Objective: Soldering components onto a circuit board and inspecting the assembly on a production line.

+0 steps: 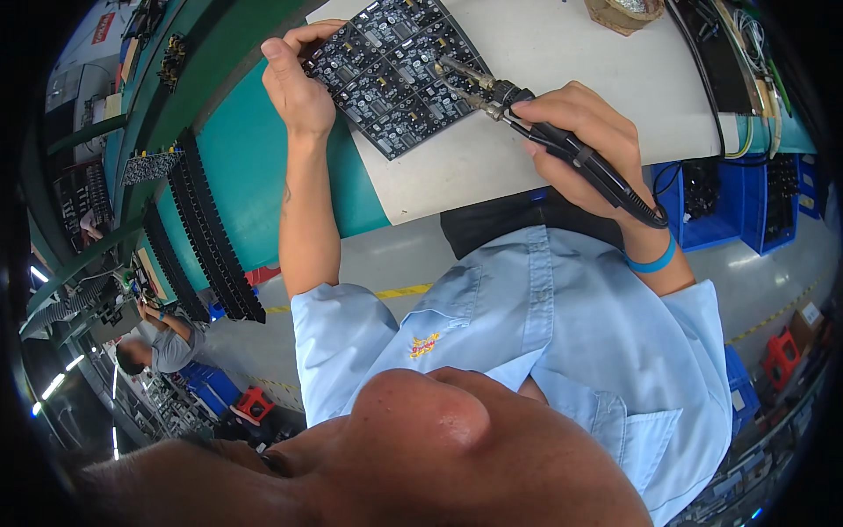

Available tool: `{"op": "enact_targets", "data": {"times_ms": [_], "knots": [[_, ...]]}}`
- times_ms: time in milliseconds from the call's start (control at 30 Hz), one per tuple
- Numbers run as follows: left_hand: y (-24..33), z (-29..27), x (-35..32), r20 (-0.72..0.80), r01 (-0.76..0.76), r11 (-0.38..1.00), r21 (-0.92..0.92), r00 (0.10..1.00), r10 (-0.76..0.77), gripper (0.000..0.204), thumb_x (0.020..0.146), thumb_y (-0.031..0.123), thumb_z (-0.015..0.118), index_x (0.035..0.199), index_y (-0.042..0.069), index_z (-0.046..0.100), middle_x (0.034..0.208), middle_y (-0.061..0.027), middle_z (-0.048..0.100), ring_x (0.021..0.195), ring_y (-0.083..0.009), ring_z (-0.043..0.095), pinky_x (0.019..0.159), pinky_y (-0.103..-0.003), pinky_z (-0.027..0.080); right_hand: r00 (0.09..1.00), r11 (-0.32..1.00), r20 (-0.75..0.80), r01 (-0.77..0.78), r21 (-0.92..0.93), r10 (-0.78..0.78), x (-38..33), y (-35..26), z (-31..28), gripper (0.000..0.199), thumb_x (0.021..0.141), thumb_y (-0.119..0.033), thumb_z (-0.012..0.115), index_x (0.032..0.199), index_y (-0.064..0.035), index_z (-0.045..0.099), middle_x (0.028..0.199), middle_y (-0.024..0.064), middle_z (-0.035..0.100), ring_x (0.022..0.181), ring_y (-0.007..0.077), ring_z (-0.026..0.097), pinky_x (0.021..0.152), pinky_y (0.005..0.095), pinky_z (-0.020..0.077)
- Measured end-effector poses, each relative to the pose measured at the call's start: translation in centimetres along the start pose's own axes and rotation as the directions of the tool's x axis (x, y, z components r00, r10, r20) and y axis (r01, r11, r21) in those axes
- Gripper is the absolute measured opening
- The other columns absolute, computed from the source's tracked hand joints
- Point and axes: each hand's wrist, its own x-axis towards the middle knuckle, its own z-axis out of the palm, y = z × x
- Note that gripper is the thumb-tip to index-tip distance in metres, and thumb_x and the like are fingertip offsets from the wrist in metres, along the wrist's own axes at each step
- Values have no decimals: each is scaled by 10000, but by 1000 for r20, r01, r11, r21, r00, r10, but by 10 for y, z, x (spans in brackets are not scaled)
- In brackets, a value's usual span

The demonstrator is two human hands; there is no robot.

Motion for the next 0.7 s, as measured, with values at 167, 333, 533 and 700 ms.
{"op": "enact_targets", "data": {"times_ms": [167, 333, 533, 700], "knots": [[-1, 0, 1, 1, -25, 1000, -6, 1000, 25, 665, 1090, 422, 291, 898, -61, 705, 888, -138, 743, 770, -191, 664, 768, -272, 521, 1000, 1000, 8, -9, 7, 9, 3, -5, -3, 374, 720, 58, 687, 1092, 29, 701, 881, 112, 680, 749, 200, 569, 697, 285, 471], [-3, 0, 1, -10, -24, 1000, -12, 1000, 24, 652, 1089, 414, 303, 899, -57, 711, 883, -134, 740, 755, -183, 653, 751, -266, 512, 1000, 1000, -22, -11, 7, 11, 4, -10, -11, 380, 723, 57, 690, 1103, 32, 695, 892, 111, 677, 749, 202, 575, 698, 286, 472], [-1, -2, 2, 17, 123, 988, 96, 992, -125, 708, 1085, 462, 247, 917, -47, 710, 918, -137, 736, 795, -188, 646, 792, -282, 494, 972, 987, -221, 45, -152, -79, -11, 6, -36, 396, 752, 55, 712, 1145, 26, 670, 933, 118, 677, 781, 196, 609, 720, 285, 492], [1, -1, 3, 38, 180, 977, 111, 982, -185, 767, 1082, 510, 193, 933, -40, 706, 956, -146, 734, 844, -202, 650, 849, -302, 485, 805, 942, -591, -242, -234, 60, -18, 18, -38, 422, 784, 59, 723, 1195, 8, 641, 979, 135, 680, 848, 189, 644, 780, 294, 521]]}}
